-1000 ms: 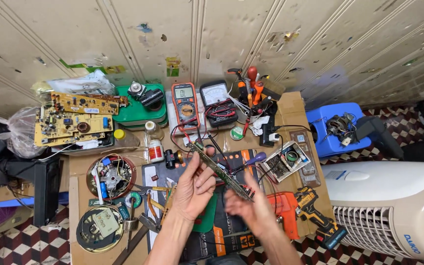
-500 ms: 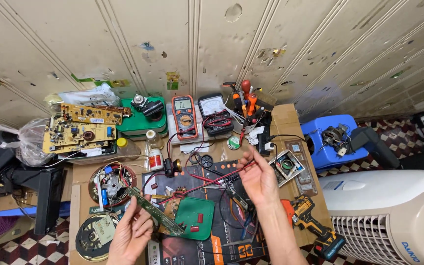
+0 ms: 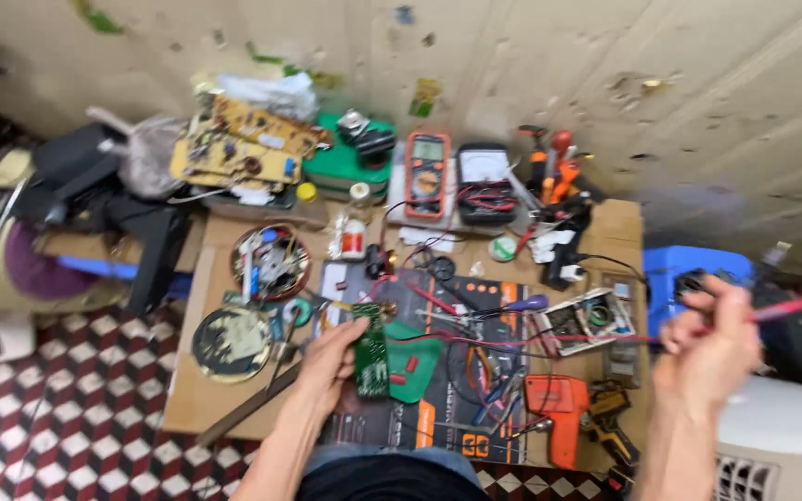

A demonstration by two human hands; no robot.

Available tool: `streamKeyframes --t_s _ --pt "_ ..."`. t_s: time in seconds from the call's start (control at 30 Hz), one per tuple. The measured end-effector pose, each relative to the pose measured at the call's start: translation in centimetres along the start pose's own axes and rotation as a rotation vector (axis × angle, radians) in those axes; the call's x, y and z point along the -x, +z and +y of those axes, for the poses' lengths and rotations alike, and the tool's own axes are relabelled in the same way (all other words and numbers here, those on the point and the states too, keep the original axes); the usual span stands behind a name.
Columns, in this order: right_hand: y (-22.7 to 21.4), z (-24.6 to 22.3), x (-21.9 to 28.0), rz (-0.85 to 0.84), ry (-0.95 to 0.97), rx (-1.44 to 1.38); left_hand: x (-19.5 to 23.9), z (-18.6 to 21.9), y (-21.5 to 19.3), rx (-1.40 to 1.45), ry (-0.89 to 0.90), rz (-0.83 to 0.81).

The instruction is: The person holds a green circuit board and uses a multimeter to test components on its surface. They then use a heat gun to apply heat to specific areas of the board while continuing to manipulate it with their hands.

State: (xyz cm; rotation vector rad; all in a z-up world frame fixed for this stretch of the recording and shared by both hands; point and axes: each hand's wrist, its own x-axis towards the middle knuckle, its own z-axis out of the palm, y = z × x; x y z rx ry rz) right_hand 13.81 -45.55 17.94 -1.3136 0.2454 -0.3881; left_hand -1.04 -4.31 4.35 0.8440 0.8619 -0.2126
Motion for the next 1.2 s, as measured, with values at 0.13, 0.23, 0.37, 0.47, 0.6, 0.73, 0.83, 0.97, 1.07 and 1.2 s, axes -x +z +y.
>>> streamKeyframes --t_s 0.13,0.23,0.37,0.47,0.6,0.73,0.83,0.97,1.07,1.2 --pt "3.0 -0.7 5.6 -0.108 -0.07 0.147 2.1 1.1 1.7 -0.097 0.023 0.098" --pt "5.9 1.1 11.0 -0.313 0.198 0.549 3.9 1.8 3.5 -0.134 0.039 0.0" --pt "7.4 6.7 15.3 -0.504 0.507 0.472 6.2 2.4 4.8 -0.221 0.091 -0.065" --pt "9.4 7.5 18.0 -0.535 0.649 0.536 6.9 1.4 4.7 -0.233 0.112 -0.111" --pt "10.0 8.2 19.5 -0.735 0.577 0.415 7.3 0.2 4.7 -0.105 0.098 -0.131" --pt "9.8 9.1 20.4 -0.636 0.721 0.328 7.6 0.0 4.8 -0.112 0.105 -0.104" --pt "9.7 9.6 20.2 -0.548 0.771 0.36 7.9 0.2 5.1 -0.123 0.096 -0.12" --pt "10.0 9.6 20.5 -0.554 0.771 0.32 8.2 0.7 5.3 -0.186 0.136 -0.153" --pt "10.2 9.5 20.7 -0.536 0.773 0.318 8.0 0.4 5.3 -0.183 0.172 -0.164" --pt "10.3 9.1 20.8 -0.522 0.766 0.333 7.4 -0.4 5.2 -0.065 0.143 -0.186"
